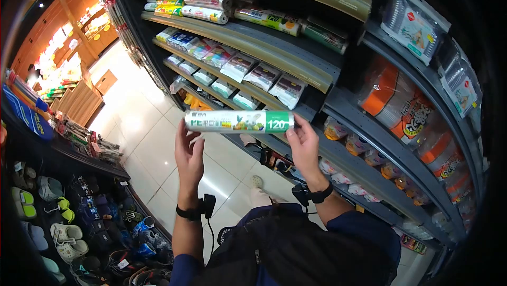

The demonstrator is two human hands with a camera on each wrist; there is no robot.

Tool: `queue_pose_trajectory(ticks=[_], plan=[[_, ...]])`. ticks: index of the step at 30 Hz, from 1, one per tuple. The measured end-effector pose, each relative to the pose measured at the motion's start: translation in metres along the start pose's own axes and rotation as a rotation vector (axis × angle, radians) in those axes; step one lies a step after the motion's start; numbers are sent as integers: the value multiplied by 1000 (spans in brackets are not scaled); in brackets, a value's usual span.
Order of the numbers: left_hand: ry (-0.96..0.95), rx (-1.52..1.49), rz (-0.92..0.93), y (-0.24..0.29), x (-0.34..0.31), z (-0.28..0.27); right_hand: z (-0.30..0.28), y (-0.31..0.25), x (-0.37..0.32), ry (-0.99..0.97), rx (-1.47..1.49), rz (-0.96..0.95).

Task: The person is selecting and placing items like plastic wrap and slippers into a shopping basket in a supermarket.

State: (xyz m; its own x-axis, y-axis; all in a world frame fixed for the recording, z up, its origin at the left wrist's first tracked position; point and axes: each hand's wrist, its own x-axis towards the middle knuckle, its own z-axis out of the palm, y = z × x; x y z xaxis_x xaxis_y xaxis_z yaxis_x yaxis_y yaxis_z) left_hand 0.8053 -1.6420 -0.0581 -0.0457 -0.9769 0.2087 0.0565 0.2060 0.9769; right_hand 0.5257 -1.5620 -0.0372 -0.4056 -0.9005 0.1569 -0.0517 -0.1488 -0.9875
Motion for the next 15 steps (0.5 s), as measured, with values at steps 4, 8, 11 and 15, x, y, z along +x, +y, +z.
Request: queue_pose_trajectory(ticks=[4, 8, 11, 15], plan=[[-38, -31, 27, 11, 59, 20, 7, -7, 43, 22, -79, -177], [-83, -56, 93, 18, 129, 38, 19, -34, 91, 92, -415, -365], [-91, -110, 159, 3, 181, 55, 21, -38, 125, 154, -487, -396], [-189, -118, 185, 3, 235, 82, 26, -49, 153, 264, -606, -342]])
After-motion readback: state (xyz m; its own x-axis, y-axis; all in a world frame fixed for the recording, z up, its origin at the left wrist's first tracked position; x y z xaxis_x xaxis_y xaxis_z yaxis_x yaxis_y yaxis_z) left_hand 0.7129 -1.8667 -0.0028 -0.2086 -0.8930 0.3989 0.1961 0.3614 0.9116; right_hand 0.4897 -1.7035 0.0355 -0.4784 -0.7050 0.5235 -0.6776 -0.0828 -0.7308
